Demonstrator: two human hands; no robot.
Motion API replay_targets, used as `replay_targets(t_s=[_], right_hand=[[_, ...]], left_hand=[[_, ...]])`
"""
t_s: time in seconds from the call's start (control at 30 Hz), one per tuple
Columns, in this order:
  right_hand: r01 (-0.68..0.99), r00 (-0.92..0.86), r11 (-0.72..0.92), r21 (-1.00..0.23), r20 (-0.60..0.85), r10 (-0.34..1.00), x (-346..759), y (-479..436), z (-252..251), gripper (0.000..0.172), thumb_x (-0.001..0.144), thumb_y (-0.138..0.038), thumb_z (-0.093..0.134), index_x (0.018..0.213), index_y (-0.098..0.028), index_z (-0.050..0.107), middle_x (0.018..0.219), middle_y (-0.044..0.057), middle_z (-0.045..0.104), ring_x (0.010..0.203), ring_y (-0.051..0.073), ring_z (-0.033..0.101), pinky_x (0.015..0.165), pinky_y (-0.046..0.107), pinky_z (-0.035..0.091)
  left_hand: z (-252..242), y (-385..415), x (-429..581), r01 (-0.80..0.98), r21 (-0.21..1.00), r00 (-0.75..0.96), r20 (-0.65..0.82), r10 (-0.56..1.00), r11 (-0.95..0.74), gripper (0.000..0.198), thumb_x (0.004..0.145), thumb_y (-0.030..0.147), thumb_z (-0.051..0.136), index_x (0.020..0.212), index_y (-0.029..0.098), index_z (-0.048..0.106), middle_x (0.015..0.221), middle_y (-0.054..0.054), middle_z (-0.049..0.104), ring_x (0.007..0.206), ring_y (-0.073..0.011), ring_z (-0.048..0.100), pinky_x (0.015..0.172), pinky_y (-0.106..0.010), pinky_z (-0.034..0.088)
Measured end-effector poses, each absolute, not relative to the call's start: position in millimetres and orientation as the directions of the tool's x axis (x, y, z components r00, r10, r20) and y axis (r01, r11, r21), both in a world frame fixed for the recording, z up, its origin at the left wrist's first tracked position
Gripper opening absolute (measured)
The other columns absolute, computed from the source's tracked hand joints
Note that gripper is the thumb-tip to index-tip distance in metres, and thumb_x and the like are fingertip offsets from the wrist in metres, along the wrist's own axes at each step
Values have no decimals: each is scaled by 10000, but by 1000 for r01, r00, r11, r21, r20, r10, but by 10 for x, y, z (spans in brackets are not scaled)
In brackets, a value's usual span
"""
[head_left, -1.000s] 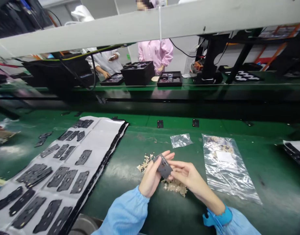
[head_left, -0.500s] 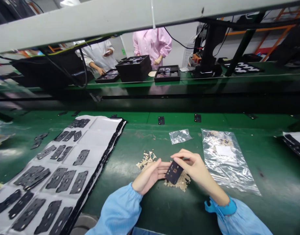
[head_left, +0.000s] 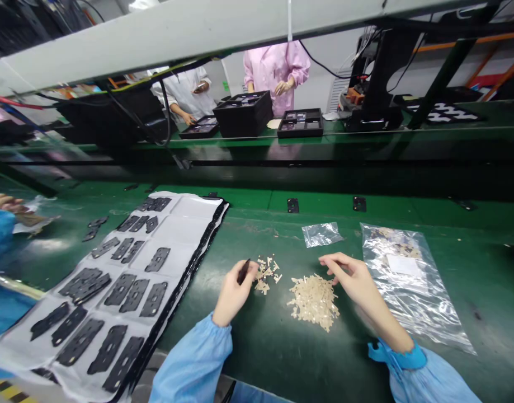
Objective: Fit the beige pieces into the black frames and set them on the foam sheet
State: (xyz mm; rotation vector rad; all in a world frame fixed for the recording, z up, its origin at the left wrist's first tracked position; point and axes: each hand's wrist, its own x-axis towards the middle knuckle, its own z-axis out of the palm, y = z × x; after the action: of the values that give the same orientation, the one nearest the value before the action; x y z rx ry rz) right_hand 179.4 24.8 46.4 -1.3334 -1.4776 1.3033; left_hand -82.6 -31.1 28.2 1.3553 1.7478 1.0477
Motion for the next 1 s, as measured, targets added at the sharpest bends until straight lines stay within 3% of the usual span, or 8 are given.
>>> replay_targets(t_s=[0.13, 0.3, 0.47, 0.7, 0.87, 1.0], right_hand=[[190, -266, -78, -979, -128, 955, 1731, 235, 425, 266, 793, -417, 584, 832, -185, 708, 828, 75, 670, 638, 169, 565, 455, 243, 476], [209, -254, -89, -974, -142, 957, 1677, 217, 445, 274, 760, -435, 597, 792, -190, 717, 779, 66, 677, 587, 165, 572, 446, 252, 476], [227, -240, -105, -968, -160, 958, 1701, 230, 448, 291, 750, -446, 594, 787, -184, 716, 794, 74, 682, 619, 178, 589, 456, 256, 481], [217, -243, -103, -971, -156, 958, 1701, 229, 433, 294, 748, -452, 599, 780, -185, 719, 762, 71, 681, 591, 171, 576, 444, 252, 472], [201, -249, -115, -973, -164, 954, 1693, 224, 424, 297, 744, -456, 600, 780, -186, 717, 759, 69, 679, 588, 171, 573, 449, 255, 477], [186, -234, -125, -975, -167, 958, 1707, 223, 407, 292, 749, -446, 604, 798, -182, 717, 775, 75, 683, 608, 176, 577, 450, 255, 481]], left_hand=[[198, -200, -999, 765, 637, -177, 63, 982, 97, 261, 814, 420, 531, 722, 183, 588, 674, -2, 528, 630, -150, 518, 587, -248, 388], [136, -78, -918, 873, 472, -129, -17, 991, 122, 240, 780, 424, 586, 726, 191, 585, 749, -27, 586, 709, -173, 572, 627, -249, 390], [158, -51, -926, 873, 465, -111, -109, 988, 149, 156, 793, 352, 586, 728, 212, 606, 738, -9, 626, 658, -158, 583, 549, -226, 349], [226, -135, -796, 917, 350, -193, -30, 981, 191, 255, 804, 455, 563, 768, 203, 545, 817, -44, 602, 758, -206, 608, 586, -251, 353], [197, -112, -777, 851, 494, -153, -87, 984, 176, 143, 798, 345, 581, 746, 212, 564, 796, -19, 626, 699, -171, 598, 561, -234, 353], [182, -133, -834, 806, 572, -147, -57, 988, 153, 158, 815, 355, 539, 761, 210, 568, 691, 14, 600, 599, -130, 552, 542, -216, 358]])
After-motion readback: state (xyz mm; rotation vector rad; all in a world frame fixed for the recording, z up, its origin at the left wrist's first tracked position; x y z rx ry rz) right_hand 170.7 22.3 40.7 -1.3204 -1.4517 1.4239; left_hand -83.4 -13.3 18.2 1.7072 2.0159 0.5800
